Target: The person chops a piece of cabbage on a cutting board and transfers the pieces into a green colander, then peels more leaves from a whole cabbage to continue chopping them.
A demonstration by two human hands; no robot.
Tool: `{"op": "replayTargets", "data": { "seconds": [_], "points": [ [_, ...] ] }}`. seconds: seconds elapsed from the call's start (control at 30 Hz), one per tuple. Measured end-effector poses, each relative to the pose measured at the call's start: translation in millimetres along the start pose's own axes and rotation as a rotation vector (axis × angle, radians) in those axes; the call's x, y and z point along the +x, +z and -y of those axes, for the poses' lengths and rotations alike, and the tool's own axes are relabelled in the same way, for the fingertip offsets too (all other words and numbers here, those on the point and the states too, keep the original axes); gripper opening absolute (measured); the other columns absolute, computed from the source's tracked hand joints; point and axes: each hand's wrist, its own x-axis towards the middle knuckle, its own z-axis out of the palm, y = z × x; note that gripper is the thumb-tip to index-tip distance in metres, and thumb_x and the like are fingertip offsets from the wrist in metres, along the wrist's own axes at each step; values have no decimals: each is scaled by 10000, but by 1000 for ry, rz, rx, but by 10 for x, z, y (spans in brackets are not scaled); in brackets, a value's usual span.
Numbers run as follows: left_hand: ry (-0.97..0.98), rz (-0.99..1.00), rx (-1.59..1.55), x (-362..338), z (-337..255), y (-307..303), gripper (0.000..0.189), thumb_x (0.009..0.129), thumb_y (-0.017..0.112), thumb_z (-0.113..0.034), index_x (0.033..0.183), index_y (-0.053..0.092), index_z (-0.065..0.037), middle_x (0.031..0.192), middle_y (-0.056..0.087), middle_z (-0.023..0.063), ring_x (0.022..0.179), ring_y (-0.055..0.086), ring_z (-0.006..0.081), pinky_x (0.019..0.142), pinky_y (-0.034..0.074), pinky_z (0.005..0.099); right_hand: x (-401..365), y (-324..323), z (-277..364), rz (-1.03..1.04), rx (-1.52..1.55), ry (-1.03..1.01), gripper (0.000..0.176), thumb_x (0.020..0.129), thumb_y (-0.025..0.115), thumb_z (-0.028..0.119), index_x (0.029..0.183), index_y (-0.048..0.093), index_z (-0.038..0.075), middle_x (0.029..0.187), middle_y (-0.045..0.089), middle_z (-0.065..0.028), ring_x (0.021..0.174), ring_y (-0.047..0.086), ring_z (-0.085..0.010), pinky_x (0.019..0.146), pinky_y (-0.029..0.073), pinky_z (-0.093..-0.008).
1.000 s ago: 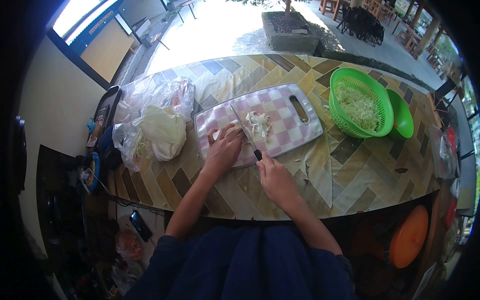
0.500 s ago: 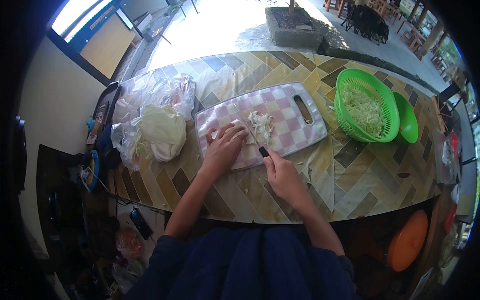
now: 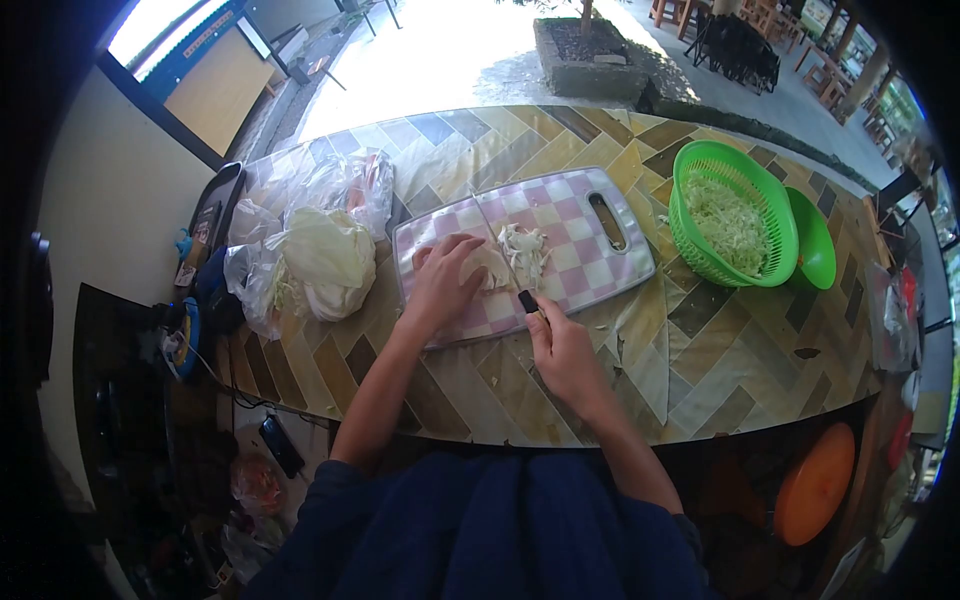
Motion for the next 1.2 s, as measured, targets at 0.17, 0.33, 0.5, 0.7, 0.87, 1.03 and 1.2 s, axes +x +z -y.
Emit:
{"op": "replayTargets", "data": {
  "seconds": [0.17, 0.33, 0.5, 0.7, 0.87, 1.03, 1.2],
  "points": [
    [-166, -8, -394, 168, 23, -178, 358, 785, 709, -40, 1133, 623, -22, 1128, 644, 127, 1012, 642, 257, 890, 489, 354, -25, -19, -37, -24, 31, -2, 319, 984, 510, 201, 1205, 545, -26, 584, 470, -108, 524, 419, -143, 516, 369, -338],
    [-109, 117, -454, 259, 156, -281, 357, 766, 698, 16, 1113, 614, -8, 1034, 677, 139, 980, 658, 286, 872, 515, 340, -32, -23, -66, -10, 64, -1, 311, 983, 512, 203, 1200, 552, -16, 582, 458, -91, 533, 415, -119, 513, 359, -324],
    [-39, 23, -259, 234, 153, -210, 345, 767, 719, -52, 1097, 620, -27, 1050, 664, 140, 1008, 636, 314, 892, 496, 383, -54, 58, -114, 24, 75, 17, 316, 977, 521, 207, 1194, 553, -21, 591, 471, -92, 543, 429, -123, 524, 366, -320],
    [-152, -183, -80, 33, 37, -188, 282, 780, 702, -96, 1050, 644, -36, 1065, 642, 143, 1027, 603, 344, 877, 473, 408, -93, 104, -187, -6, 50, -46, 321, 975, 524, 209, 1187, 553, -30, 596, 486, -93, 543, 447, -137, 531, 378, -328],
    [-53, -151, -218, 46, 111, -105, 181, 809, 671, -71, 981, 667, -13, 1012, 644, 149, 947, 631, 341, 810, 496, 388, -88, 90, -152, 0, 80, -45, 325, 975, 521, 213, 1190, 548, -30, 599, 494, -100, 532, 450, -152, 528, 377, -336],
    [13, -208, -69, 116, 73, -49, 187, 807, 674, -78, 993, 681, -57, 1012, 660, 125, 988, 623, 296, 910, 435, 404, -93, 71, -19, 40, 14, 9, 334, 972, 520, 211, 1190, 543, -40, 640, 553, -158, 560, 534, -231, 560, 414, -369],
    [4, -77, 69, 57, -56, -101, 219, 820, 674, -161, 1022, 682, -76, 1099, 661, 104, 1098, 581, 267, 993, 359, 448, -112, 79, -19, 45, -59, -16, 347, 963, 521, 204, 1198, 531, -51, 768, 624, -260, 727, 631, -409, 652, 465, -448]
  ]
}}
